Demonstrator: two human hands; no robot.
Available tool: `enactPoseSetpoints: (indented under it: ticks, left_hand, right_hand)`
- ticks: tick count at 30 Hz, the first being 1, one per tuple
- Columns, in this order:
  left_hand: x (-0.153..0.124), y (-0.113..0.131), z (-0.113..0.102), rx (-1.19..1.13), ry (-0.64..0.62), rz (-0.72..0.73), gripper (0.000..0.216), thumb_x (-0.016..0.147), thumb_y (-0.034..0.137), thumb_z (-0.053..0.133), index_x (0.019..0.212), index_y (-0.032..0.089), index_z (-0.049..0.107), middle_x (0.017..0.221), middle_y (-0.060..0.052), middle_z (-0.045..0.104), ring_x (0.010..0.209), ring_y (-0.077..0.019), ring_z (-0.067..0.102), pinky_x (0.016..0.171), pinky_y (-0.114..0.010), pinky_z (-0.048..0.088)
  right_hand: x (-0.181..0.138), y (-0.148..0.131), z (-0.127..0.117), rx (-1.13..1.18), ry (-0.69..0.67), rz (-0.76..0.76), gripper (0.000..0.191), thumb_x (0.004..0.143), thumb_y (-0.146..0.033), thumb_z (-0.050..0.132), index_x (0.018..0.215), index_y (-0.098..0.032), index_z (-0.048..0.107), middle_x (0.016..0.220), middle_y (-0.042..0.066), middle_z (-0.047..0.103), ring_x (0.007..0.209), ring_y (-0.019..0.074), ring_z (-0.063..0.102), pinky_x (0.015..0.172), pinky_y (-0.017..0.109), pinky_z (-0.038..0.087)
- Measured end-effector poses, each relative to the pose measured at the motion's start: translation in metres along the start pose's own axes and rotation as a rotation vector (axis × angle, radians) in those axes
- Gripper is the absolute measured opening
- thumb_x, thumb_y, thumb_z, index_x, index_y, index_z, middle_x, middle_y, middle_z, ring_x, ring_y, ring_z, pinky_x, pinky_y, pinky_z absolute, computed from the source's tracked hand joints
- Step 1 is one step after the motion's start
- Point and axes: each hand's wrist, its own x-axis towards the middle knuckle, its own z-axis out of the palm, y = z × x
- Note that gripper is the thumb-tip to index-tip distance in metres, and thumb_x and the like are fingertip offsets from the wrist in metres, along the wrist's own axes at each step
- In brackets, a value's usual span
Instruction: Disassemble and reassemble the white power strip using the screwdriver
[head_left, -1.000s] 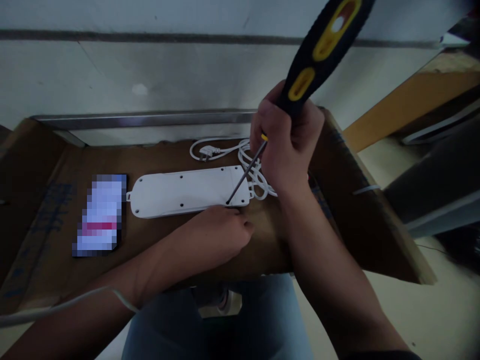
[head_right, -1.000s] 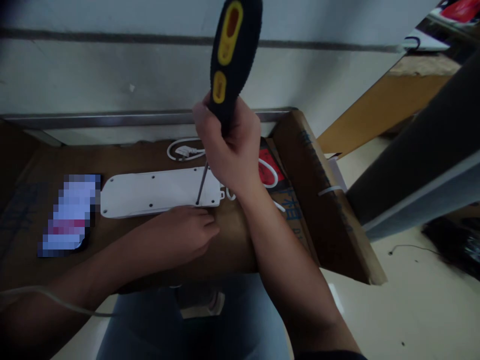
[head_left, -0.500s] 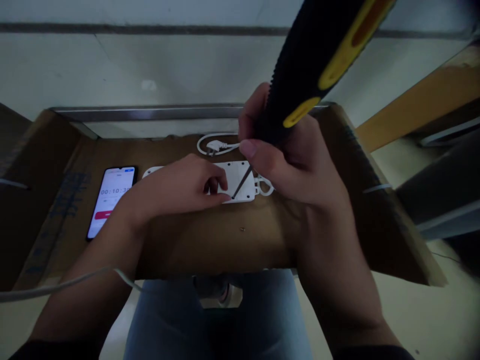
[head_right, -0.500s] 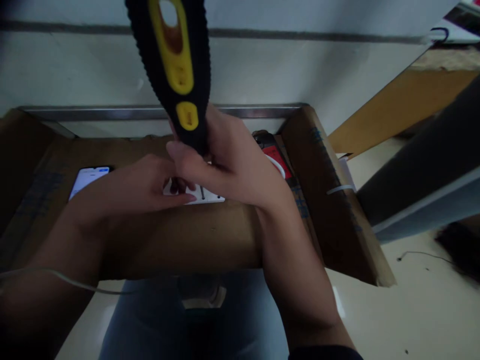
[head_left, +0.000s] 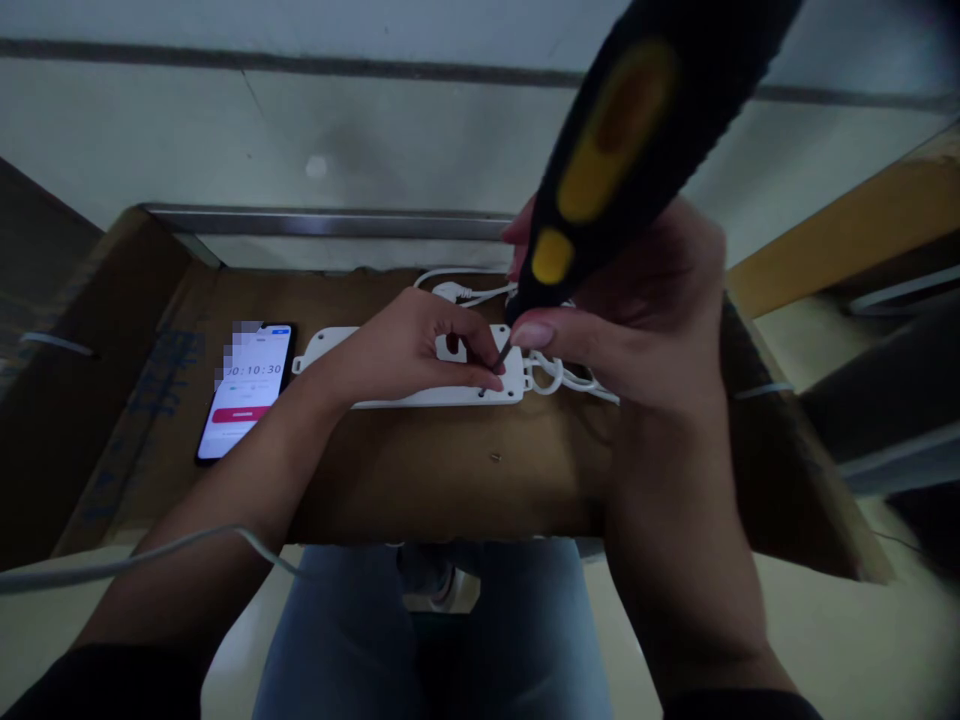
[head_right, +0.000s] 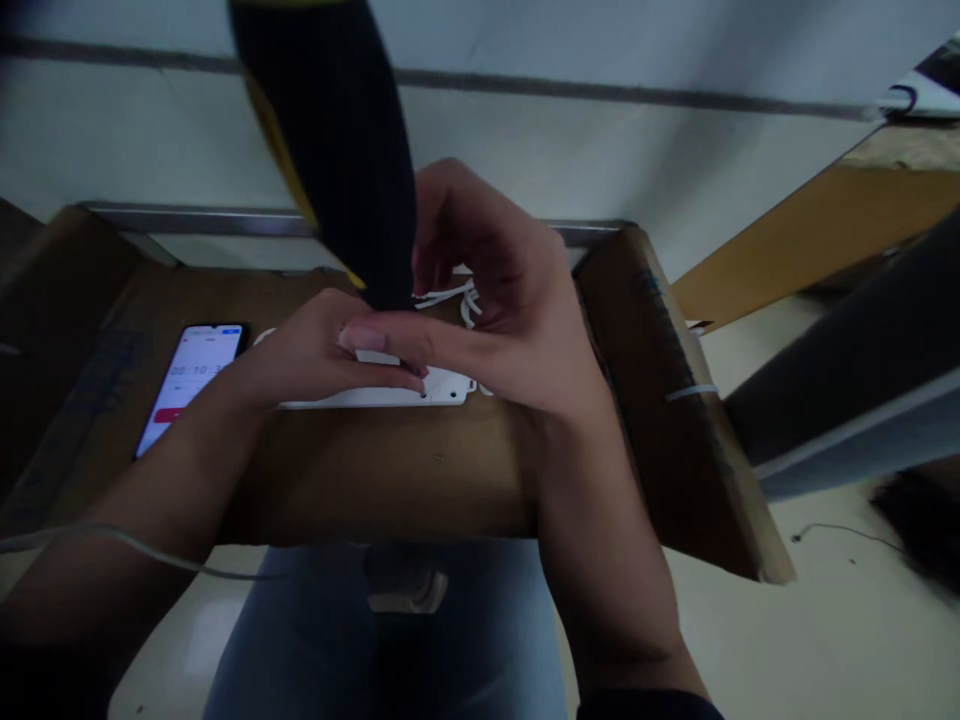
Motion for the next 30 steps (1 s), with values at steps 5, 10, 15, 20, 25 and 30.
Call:
enactPoseSetpoints:
  ticks: [5, 10, 15, 20, 25, 30]
  left_hand:
    - [0.0, 0.0, 0.003, 0.02, 0.013, 0.007, 0.018, 0.087, 0.033, 0.086, 0.085, 0.017, 0.079, 0.083, 0.0, 0.08, 0.076, -0.0141, 0.071, 0.073, -0.024, 0.053]
    - [0.0, -0.001, 0.005, 0.052, 0.002, 0.046, 0.016, 0.09, 0.031, 0.084, 0.088, 0.016, 0.079, 0.086, -0.001, 0.08, 0.079, -0.013, 0.071, 0.074, -0.023, 0.052]
    - [0.0, 0.003, 0.006, -0.023, -0.012, 0.119, 0.01, 0.096, 0.025, 0.076, 0.103, 0.02, 0.081, 0.103, -0.002, 0.083, 0.094, -0.0151, 0.077, 0.089, -0.025, 0.058]
    - [0.0, 0.008, 0.006, -0.14, -0.022, 0.063, 0.014, 0.1, 0.023, 0.071, 0.107, 0.024, 0.083, 0.111, -0.002, 0.084, 0.107, -0.0175, 0.079, 0.1, -0.027, 0.06]
    - [0.001, 0.001, 0.011, -0.34, 0.004, 0.002, 0.007, 0.093, 0.02, 0.08, 0.099, 0.02, 0.084, 0.098, -0.001, 0.084, 0.093, -0.0157, 0.078, 0.089, -0.028, 0.063]
    - [0.005, -0.009, 0.021, -0.406, 0.166, 0.04, 0.017, 0.083, 0.033, 0.092, 0.086, 0.018, 0.083, 0.085, -0.002, 0.081, 0.08, -0.0157, 0.074, 0.078, -0.028, 0.061]
  right_hand:
    - [0.001, 0.003, 0.003, -0.034, 0.089, -0.084, 0.026, 0.075, -0.03, 0.089, 0.092, -0.032, 0.069, 0.082, -0.003, 0.055, 0.073, 0.0106, 0.051, 0.063, 0.028, 0.045]
    - [-0.002, -0.005, 0.006, -0.095, 0.203, -0.06, 0.031, 0.069, -0.02, 0.094, 0.089, -0.03, 0.071, 0.081, -0.004, 0.059, 0.071, 0.0095, 0.056, 0.062, 0.026, 0.049]
    - [0.0, -0.008, 0.008, -0.195, 0.258, -0.036, 0.027, 0.067, -0.032, 0.096, 0.082, -0.03, 0.074, 0.074, -0.002, 0.069, 0.066, 0.0152, 0.06, 0.057, 0.032, 0.053]
    - [0.0, -0.006, 0.001, -0.261, 0.254, -0.045, 0.023, 0.068, -0.042, 0.094, 0.084, -0.037, 0.079, 0.071, -0.001, 0.07, 0.064, 0.0192, 0.062, 0.056, 0.038, 0.054]
    - [-0.006, -0.002, -0.004, -0.125, 0.099, 0.01, 0.023, 0.077, -0.035, 0.088, 0.099, -0.035, 0.082, 0.085, -0.001, 0.076, 0.071, 0.0179, 0.068, 0.063, 0.036, 0.059]
    - [-0.002, 0.001, 0.002, -0.082, 0.082, -0.003, 0.046, 0.066, -0.042, 0.097, 0.108, -0.04, 0.079, 0.107, -0.004, 0.077, 0.086, 0.0165, 0.07, 0.078, 0.034, 0.064]
